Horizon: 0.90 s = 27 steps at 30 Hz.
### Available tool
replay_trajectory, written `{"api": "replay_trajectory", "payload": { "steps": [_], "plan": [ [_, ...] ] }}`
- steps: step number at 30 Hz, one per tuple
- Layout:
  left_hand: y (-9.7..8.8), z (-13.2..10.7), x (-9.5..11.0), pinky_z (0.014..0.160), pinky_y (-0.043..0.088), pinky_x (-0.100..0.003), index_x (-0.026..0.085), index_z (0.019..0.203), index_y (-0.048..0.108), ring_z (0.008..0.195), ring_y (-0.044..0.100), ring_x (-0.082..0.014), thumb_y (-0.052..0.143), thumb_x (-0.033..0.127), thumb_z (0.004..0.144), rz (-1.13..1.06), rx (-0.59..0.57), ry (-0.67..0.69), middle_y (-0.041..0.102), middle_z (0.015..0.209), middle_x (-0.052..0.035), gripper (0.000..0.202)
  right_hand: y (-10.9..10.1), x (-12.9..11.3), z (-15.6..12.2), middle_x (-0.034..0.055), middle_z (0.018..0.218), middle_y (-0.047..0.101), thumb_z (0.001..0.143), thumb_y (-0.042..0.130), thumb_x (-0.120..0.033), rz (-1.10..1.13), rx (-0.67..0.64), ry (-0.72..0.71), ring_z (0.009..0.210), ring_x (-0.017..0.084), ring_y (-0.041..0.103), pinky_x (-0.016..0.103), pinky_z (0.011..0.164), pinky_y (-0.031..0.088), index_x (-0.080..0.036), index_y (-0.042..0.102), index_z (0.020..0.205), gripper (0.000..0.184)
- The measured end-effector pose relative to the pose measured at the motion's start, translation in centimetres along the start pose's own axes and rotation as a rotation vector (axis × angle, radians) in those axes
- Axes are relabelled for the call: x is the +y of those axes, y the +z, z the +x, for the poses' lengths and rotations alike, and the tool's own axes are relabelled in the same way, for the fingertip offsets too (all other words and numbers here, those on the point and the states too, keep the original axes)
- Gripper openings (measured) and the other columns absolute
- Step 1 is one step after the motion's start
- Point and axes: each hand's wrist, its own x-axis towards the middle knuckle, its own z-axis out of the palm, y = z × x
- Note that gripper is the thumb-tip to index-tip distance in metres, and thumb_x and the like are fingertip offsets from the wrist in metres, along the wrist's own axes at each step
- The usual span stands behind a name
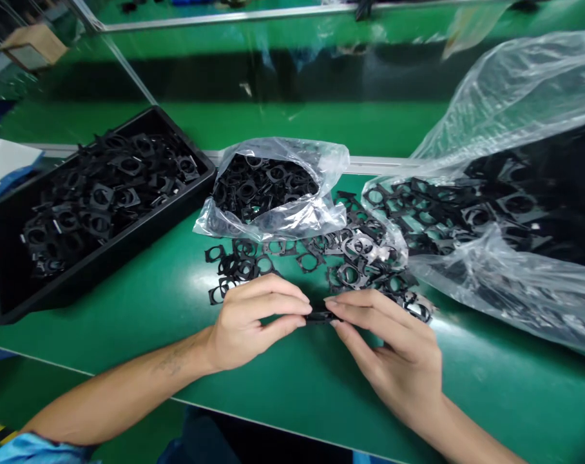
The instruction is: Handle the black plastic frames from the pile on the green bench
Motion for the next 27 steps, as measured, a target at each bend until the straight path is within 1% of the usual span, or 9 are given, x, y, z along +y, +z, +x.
{"api": "replay_trajectory", "payload": {
  "steps": [3,9,12,15,19,21,24,27],
  "plan": [
    [0.05,0.01,-0.04,0.077,0.061,-0.028,0.015,0.097,0.075,0.084,0.074,-0.0163,0.072,0.007,0.089,0.001,0.013,0.033,0.077,0.091,-0.0072,0.012,0.15,0.19,0.07,0.0062,0.095,0.076,0.087,0.068,0.002,0.005,0.008,-0.007,0.084,0.016,0.075,0.025,0.076,0.062,-0.020,0.076,0.100,0.027],
    [0.16,0.10,-0.08,0.076,0.060,-0.032,0.012,0.097,0.075,0.084,0.073,-0.0180,0.073,0.004,0.088,-0.059,-0.018,0.090,0.077,0.090,-0.0088,0.013,0.23,0.26,0.00,0.0056,0.093,0.076,0.087,0.068,0.002,0.036,0.016,0.020,0.082,0.017,0.075,0.025,0.073,0.063,-0.020,0.077,0.098,0.026],
    [0.06,0.04,-0.05,0.077,0.061,-0.033,0.014,0.099,0.075,0.086,0.072,-0.0184,0.072,0.002,0.088,-0.076,-0.024,0.092,0.077,0.091,-0.0083,0.017,0.24,0.27,-0.10,0.0056,0.093,0.076,0.086,0.069,0.003,0.059,0.012,0.023,0.082,0.016,0.074,0.024,0.073,0.062,-0.020,0.077,0.097,0.027],
    [-0.09,-0.10,0.02,0.079,0.061,-0.032,0.017,0.099,0.076,0.087,0.073,-0.0177,0.071,0.004,0.089,-0.100,-0.010,-0.002,0.076,0.091,-0.0065,0.017,0.25,0.16,-0.18,0.0057,0.091,0.075,0.085,0.070,0.003,0.084,0.001,0.017,0.081,0.015,0.073,0.023,0.071,0.060,-0.018,0.077,0.098,0.026],
    [-0.14,-0.22,0.07,0.076,0.059,-0.026,0.018,0.096,0.079,0.083,0.072,-0.0156,0.073,0.011,0.090,-0.185,0.015,-0.227,0.076,0.088,-0.0053,0.011,0.21,-0.16,-0.30,0.0053,0.089,0.073,0.084,0.072,0.003,0.131,0.000,0.031,0.078,0.014,0.072,0.024,0.069,0.059,-0.018,0.077,0.099,0.025],
    [-0.08,-0.24,0.05,0.074,0.058,-0.024,0.019,0.095,0.079,0.081,0.072,-0.0145,0.075,0.014,0.090,-0.239,0.014,-0.307,0.076,0.087,-0.0048,0.009,0.23,-0.27,-0.26,0.0049,0.088,0.073,0.084,0.073,0.002,0.151,0.008,0.041,0.078,0.014,0.071,0.023,0.069,0.059,-0.018,0.077,0.098,0.025],
    [0.04,-0.28,-0.01,0.074,0.058,-0.023,0.019,0.095,0.080,0.080,0.072,-0.0137,0.075,0.016,0.090,-0.292,0.001,-0.353,0.076,0.087,-0.0042,0.008,0.31,-0.29,-0.06,0.0046,0.088,0.073,0.085,0.073,0.002,0.169,0.009,0.049,0.079,0.014,0.071,0.024,0.069,0.059,-0.019,0.078,0.098,0.025],
    [0.11,-0.34,-0.10,0.075,0.058,-0.024,0.019,0.096,0.080,0.082,0.072,-0.0143,0.075,0.013,0.090,-0.272,-0.005,-0.319,0.076,0.087,-0.0046,0.010,0.34,-0.29,0.14,0.0042,0.089,0.073,0.085,0.073,0.000,0.185,-0.004,0.069,0.080,0.015,0.071,0.025,0.071,0.059,-0.020,0.078,0.099,0.026]
  ]
}}
